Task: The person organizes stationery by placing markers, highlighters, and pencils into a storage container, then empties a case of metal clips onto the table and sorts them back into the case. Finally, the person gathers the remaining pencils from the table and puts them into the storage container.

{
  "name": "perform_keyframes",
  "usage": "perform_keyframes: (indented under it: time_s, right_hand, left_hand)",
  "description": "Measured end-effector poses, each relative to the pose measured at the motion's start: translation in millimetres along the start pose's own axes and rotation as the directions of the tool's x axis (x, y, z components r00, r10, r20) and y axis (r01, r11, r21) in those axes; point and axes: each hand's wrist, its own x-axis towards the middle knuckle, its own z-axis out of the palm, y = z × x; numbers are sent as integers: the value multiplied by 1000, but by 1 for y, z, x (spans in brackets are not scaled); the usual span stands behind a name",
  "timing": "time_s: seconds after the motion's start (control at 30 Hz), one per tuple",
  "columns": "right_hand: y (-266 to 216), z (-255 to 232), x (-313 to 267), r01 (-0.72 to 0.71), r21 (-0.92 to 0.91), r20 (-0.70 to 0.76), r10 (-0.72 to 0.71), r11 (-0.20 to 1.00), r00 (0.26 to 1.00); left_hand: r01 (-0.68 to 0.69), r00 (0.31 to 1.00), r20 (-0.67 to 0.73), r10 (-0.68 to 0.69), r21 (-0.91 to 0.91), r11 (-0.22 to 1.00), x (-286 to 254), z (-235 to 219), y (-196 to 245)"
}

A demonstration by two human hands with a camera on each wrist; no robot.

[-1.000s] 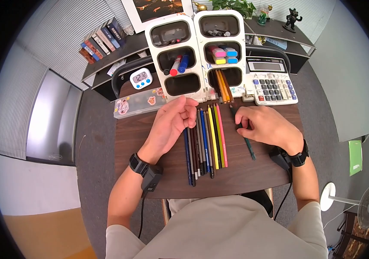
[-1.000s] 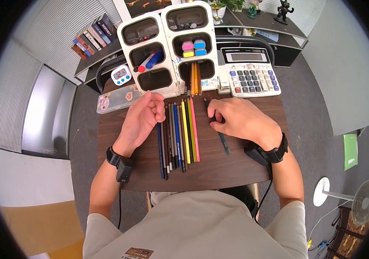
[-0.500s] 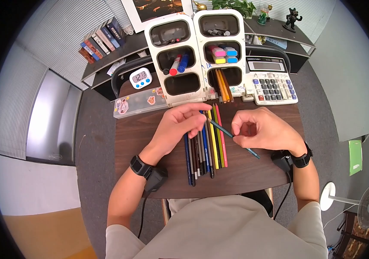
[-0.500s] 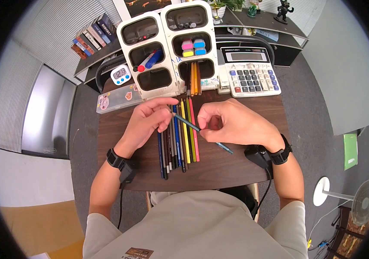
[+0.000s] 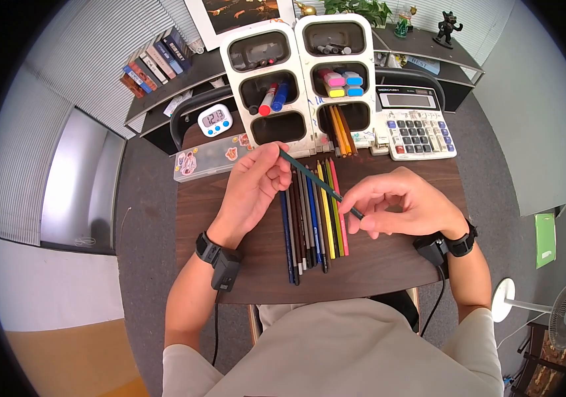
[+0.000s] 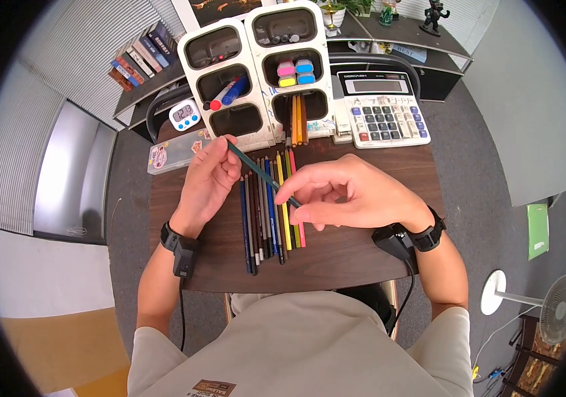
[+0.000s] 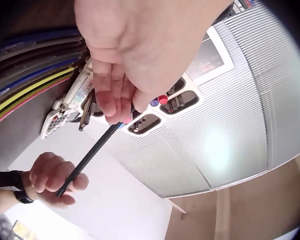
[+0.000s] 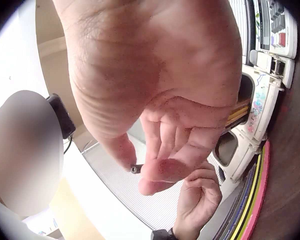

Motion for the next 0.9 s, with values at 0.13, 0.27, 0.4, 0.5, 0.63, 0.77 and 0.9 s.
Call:
perform_keyframes:
  time_s: [0.13,0.27,0.4,0.5,0.63,0.77,0.9]
  right_hand:
    - [2,-6,-3,137,-68,64,-133,988,989]
    - [4,-15,-8,328,-73,-50,-332,942,942]
    - [10,-29,-16,294,6,-295,-280,956,914]
    - [9,-32,-9,181,-98,-387,-205,979,899]
    - [21,-34,4,28,-157,-489,-103,987,866]
    - [30,-37,9,-38,-161,-501,-49,986,864]
    - [30,-36,11,-63,-178,-493,-34,982,870]
  left_hand:
    - [13,1000,1,-13,-20,1000,-1,4,0]
    - [11,1000,23,-11,18,1000,-3,14,3]
    - [15,1000,23,-16,41,999,-2,10,1]
    - [22,1000,14,-23,46,999,-1,9,0]
    - [20,999,46,-22,49,999,-1,9,0]
    - [20,999,49,-22,60,998,-1,9,1]
    - [22,999,46,-25,57,998,-2,11,1]
